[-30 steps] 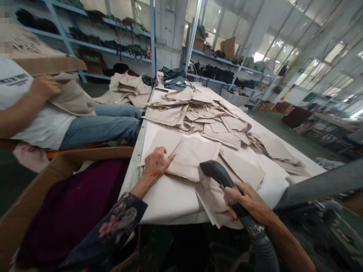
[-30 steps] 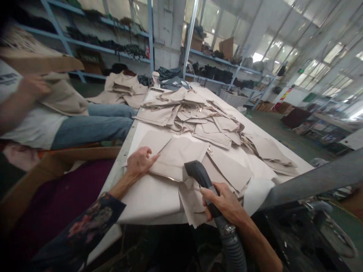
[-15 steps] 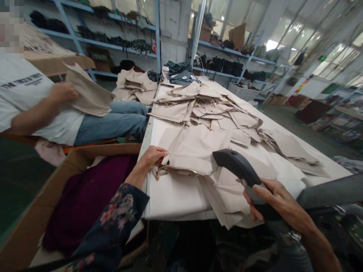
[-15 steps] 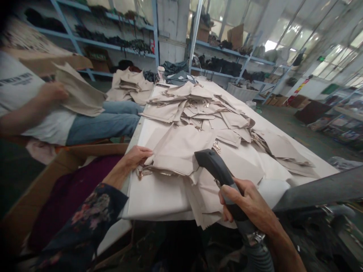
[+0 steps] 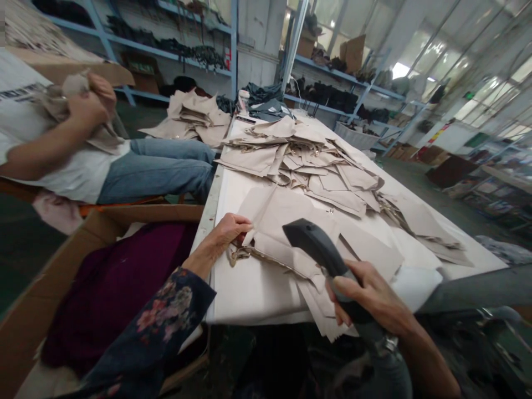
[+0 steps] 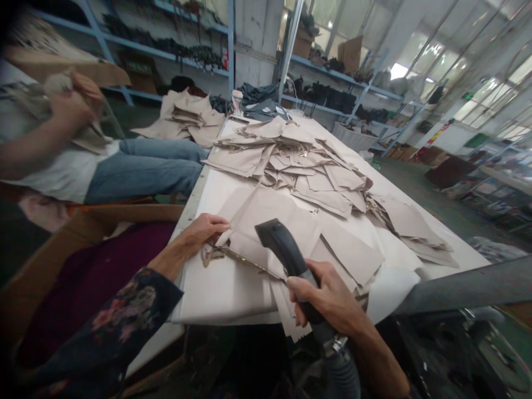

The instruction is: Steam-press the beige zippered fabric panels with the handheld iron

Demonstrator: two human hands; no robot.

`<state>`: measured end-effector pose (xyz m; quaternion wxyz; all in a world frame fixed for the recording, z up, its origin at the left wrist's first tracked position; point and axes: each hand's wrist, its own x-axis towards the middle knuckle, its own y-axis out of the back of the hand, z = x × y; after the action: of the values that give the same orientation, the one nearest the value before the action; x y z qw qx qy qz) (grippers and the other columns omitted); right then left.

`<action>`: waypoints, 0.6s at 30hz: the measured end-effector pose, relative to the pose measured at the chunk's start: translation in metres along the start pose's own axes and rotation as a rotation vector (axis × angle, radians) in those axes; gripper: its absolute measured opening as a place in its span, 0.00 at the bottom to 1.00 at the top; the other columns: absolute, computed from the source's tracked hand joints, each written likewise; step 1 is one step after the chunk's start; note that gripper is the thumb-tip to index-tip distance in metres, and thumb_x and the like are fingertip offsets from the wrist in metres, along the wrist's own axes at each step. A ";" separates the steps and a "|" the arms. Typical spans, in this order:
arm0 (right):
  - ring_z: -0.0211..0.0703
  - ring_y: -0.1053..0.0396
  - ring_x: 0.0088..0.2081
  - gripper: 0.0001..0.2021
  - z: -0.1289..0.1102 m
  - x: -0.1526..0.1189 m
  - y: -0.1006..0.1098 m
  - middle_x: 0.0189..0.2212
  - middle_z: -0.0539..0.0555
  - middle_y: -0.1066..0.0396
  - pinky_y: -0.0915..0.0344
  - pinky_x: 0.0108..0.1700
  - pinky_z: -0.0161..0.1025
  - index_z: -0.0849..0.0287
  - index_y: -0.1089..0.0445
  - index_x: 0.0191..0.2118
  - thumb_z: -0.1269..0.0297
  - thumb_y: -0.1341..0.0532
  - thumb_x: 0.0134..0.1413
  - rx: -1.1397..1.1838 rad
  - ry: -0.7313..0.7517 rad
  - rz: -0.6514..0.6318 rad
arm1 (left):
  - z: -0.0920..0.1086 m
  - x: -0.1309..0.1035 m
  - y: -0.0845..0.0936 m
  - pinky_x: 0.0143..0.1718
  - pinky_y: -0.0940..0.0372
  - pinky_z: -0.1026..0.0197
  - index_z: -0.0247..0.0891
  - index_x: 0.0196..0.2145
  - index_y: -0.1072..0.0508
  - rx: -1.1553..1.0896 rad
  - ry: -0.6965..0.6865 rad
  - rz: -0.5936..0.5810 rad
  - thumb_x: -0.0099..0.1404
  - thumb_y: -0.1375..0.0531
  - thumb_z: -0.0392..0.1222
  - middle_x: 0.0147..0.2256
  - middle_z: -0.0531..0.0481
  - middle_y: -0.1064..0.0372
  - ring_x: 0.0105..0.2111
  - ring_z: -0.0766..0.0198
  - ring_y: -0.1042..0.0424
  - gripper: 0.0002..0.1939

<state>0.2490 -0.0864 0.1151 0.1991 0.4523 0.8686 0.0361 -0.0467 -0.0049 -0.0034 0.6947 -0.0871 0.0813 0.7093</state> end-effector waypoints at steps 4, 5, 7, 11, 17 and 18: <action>0.36 0.35 0.15 0.14 0.011 0.034 -0.026 0.13 0.47 0.36 0.38 0.18 0.31 0.62 0.36 0.27 0.55 0.42 0.54 0.036 0.004 -0.107 | 0.002 0.000 0.000 0.16 0.50 0.68 0.30 0.24 0.29 -0.052 0.005 -0.023 0.44 0.36 0.44 0.15 0.55 0.39 0.14 0.73 0.43 0.13; 0.36 0.35 0.15 0.14 0.013 0.039 -0.029 0.13 0.47 0.36 0.38 0.18 0.31 0.62 0.36 0.27 0.55 0.42 0.54 0.033 0.005 -0.111 | 0.002 -0.001 -0.001 0.16 0.51 0.68 0.30 0.23 0.30 -0.070 0.008 -0.023 0.43 0.35 0.44 0.15 0.56 0.40 0.14 0.73 0.43 0.13; 0.37 0.34 0.15 0.15 0.017 0.048 -0.032 0.13 0.47 0.36 0.38 0.18 0.31 0.62 0.36 0.27 0.53 0.42 0.54 0.033 0.011 -0.107 | 0.004 -0.002 -0.001 0.16 0.51 0.69 0.30 0.22 0.30 -0.105 0.014 -0.022 0.42 0.35 0.43 0.15 0.56 0.40 0.14 0.74 0.44 0.13; 0.37 0.35 0.15 0.17 0.016 0.063 -0.034 0.13 0.47 0.36 0.38 0.17 0.31 0.62 0.36 0.27 0.52 0.42 0.54 0.047 0.049 -0.102 | 0.007 -0.002 -0.002 0.17 0.53 0.69 0.29 0.21 0.30 -0.165 0.016 -0.065 0.42 0.34 0.41 0.15 0.57 0.42 0.15 0.76 0.47 0.12; 0.36 0.36 0.15 0.17 0.009 0.069 -0.038 0.12 0.47 0.37 0.36 0.18 0.32 0.62 0.35 0.26 0.52 0.43 0.55 0.019 0.071 -0.089 | 0.005 0.000 0.000 0.16 0.53 0.69 0.28 0.21 0.28 -0.197 0.012 -0.099 0.43 0.35 0.39 0.15 0.56 0.42 0.15 0.77 0.48 0.10; 0.36 0.35 0.15 0.16 0.009 0.065 -0.038 0.13 0.47 0.37 0.36 0.18 0.31 0.62 0.35 0.27 0.53 0.43 0.55 0.016 0.060 -0.088 | 0.004 0.000 0.000 0.17 0.51 0.69 0.28 0.22 0.28 -0.201 0.007 -0.105 0.43 0.34 0.40 0.15 0.56 0.41 0.15 0.76 0.47 0.11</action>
<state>0.1901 -0.0579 0.0775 0.1704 0.4140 0.8935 0.0338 -0.0471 -0.0036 0.0005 0.7183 -0.1632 0.0075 0.6763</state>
